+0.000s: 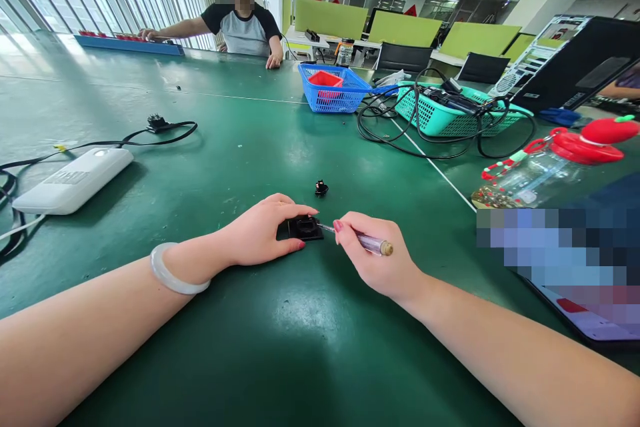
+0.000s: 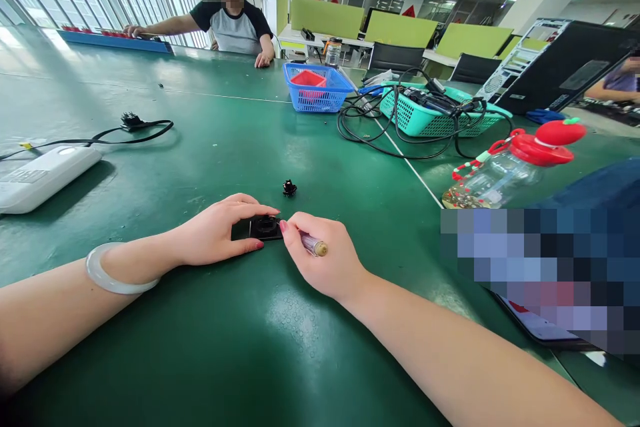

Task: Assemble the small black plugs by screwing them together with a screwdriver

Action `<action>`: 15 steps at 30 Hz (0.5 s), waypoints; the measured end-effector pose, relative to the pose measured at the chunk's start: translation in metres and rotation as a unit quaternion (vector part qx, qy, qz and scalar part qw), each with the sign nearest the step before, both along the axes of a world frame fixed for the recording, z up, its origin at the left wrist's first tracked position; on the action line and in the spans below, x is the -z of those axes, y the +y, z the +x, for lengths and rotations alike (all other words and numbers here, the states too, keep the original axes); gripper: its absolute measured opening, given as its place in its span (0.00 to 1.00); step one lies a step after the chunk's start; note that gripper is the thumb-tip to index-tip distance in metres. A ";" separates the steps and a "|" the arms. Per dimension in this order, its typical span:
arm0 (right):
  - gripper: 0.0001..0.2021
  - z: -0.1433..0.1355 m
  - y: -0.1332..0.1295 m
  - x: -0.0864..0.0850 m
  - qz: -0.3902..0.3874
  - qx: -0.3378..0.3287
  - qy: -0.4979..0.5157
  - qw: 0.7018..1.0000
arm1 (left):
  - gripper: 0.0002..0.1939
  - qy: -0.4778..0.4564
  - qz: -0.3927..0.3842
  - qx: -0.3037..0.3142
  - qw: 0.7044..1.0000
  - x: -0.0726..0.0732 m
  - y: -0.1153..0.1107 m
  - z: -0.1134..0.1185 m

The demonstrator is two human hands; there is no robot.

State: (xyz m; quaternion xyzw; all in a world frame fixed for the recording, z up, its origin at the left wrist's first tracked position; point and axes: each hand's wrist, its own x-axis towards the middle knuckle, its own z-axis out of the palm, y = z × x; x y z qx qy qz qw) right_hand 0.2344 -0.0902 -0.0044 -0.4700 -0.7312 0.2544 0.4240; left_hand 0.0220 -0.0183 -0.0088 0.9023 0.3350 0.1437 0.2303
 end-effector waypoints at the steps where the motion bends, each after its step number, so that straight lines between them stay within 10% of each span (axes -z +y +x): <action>1: 0.18 0.000 0.000 0.000 0.007 -0.007 -0.009 1.000 | 0.27 0.001 0.000 0.003 1.000 0.000 0.000 0.000; 15: 0.21 0.006 0.005 0.002 -0.012 0.023 0.087 0.996 | 0.28 -0.005 -0.004 -0.035 0.999 0.003 0.001 0.000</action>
